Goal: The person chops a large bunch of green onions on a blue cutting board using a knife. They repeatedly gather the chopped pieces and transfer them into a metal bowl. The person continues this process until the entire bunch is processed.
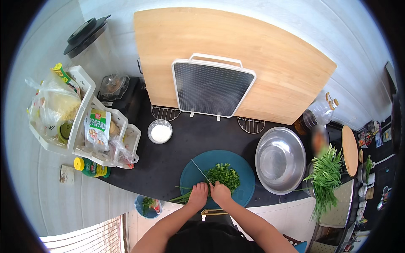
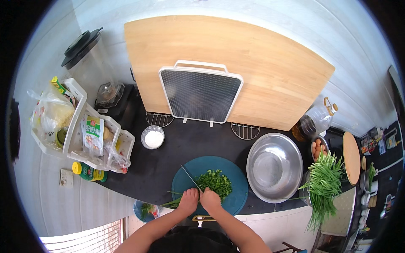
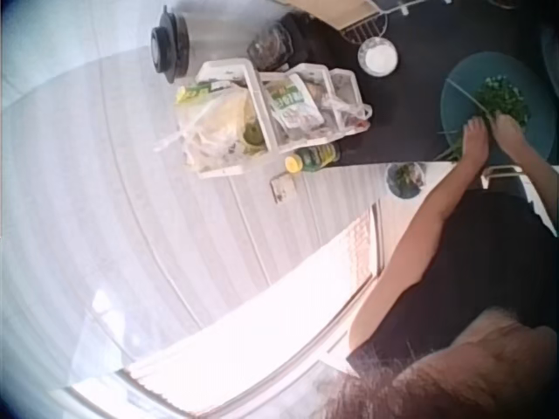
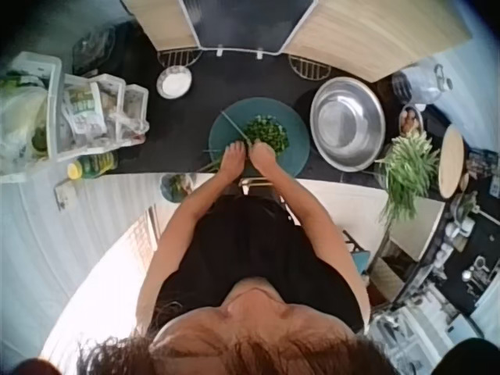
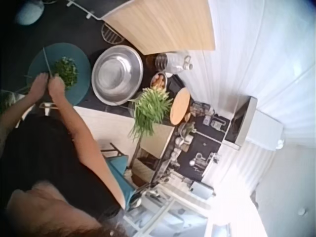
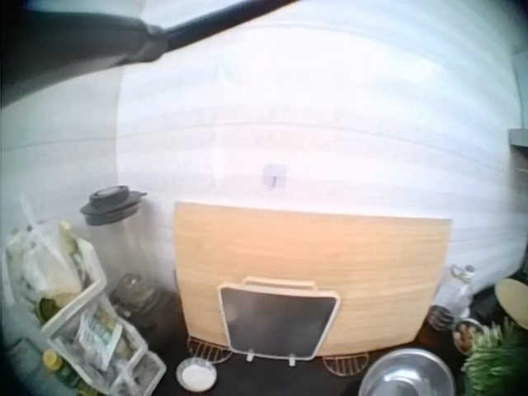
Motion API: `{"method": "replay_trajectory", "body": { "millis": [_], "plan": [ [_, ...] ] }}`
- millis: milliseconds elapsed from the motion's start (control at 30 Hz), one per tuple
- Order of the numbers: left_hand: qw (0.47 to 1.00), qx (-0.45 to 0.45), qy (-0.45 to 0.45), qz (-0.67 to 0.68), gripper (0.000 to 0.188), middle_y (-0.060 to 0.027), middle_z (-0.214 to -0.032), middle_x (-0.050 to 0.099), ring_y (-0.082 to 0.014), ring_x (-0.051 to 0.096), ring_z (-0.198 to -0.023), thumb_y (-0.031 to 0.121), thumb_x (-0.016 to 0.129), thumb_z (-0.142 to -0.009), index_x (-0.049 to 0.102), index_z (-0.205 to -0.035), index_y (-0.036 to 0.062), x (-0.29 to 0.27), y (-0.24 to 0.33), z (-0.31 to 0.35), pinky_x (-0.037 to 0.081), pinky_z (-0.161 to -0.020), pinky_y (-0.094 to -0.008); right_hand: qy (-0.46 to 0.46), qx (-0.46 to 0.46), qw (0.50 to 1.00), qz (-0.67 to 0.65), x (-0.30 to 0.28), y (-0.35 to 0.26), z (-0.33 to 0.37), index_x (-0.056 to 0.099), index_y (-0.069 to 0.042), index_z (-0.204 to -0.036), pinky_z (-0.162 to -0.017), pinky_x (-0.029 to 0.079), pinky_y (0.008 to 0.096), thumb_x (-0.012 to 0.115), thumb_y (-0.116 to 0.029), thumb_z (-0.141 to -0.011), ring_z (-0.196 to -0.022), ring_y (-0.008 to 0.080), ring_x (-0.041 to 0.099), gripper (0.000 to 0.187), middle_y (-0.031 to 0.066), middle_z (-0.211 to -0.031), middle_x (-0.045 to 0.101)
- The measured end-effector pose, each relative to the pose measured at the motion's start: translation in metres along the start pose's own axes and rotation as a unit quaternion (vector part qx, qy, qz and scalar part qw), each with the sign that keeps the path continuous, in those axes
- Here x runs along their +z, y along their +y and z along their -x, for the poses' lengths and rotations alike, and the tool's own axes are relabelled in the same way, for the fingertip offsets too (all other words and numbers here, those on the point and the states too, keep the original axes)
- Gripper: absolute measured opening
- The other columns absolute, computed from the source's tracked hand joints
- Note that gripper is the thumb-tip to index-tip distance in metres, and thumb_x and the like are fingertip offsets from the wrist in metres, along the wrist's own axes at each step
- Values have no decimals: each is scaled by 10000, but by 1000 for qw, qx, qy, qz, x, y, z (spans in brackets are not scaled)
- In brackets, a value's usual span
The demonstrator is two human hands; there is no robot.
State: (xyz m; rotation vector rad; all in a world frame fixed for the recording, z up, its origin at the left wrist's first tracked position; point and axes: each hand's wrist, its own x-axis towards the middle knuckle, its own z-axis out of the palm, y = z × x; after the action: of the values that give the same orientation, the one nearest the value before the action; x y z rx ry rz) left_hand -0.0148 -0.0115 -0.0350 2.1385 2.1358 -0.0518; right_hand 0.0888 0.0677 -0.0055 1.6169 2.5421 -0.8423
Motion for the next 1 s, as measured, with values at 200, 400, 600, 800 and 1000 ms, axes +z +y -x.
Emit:
{"method": "replay_trajectory", "body": {
  "millis": [200, 400, 600, 800, 1000],
  "plan": [
    [1000, -13, -4, -19, 421, -144, -1067, 512, -249, 489, -946, 174, 506, -802, 467, -1164, -37, -5, 1, 2, 396, -838, -370, 46, 33, 994, -93, -10, 5, 2, 569, 11, -727, -562, 493, 478, 524, -344, -908, -622, 421, 607, 401, 248, -641, 601],
    [999, -24, 2, -25, 438, -137, -1045, 510, -258, 488, -963, 199, 539, -797, 458, -1157, -37, 1, 1, 1, 396, -845, -376, 42, 51, 991, -114, -52, 9, 35, 563, 10, -727, -567, 460, 492, 548, -340, -899, -653, 430, 591, 390, 232, -641, 595],
    [1000, -27, 2, 0, 437, -128, -989, 502, -261, 487, -934, 213, 574, -770, 468, -1114, -36, 0, 3, -1, 396, -802, -372, 7, 70, 994, -78, -43, 29, 72, 568, 5, -733, -606, 477, 509, 534, -348, -899, -674, 446, 597, 392, 252, -661, 602],
    [999, -37, -22, 16, 413, -128, -989, 499, -264, 479, -938, 188, 553, -784, 471, -1122, -34, 1, 6, 0, 390, -805, -374, -11, 73, 996, -59, -11, 34, 67, 564, 29, -758, -622, 493, 511, 504, -313, -907, -689, 453, 605, 378, 274, -687, 607],
    [999, -34, -11, 8, 401, -125, -975, 501, -261, 487, -920, 173, 538, -780, 469, -1116, -35, 1, 5, 2, 401, -785, -369, 15, 70, 996, -54, -1, 20, 39, 569, 24, -763, -619, 501, 501, 507, -308, -905, -686, 444, 609, 366, 273, -684, 605]
  ]
}}
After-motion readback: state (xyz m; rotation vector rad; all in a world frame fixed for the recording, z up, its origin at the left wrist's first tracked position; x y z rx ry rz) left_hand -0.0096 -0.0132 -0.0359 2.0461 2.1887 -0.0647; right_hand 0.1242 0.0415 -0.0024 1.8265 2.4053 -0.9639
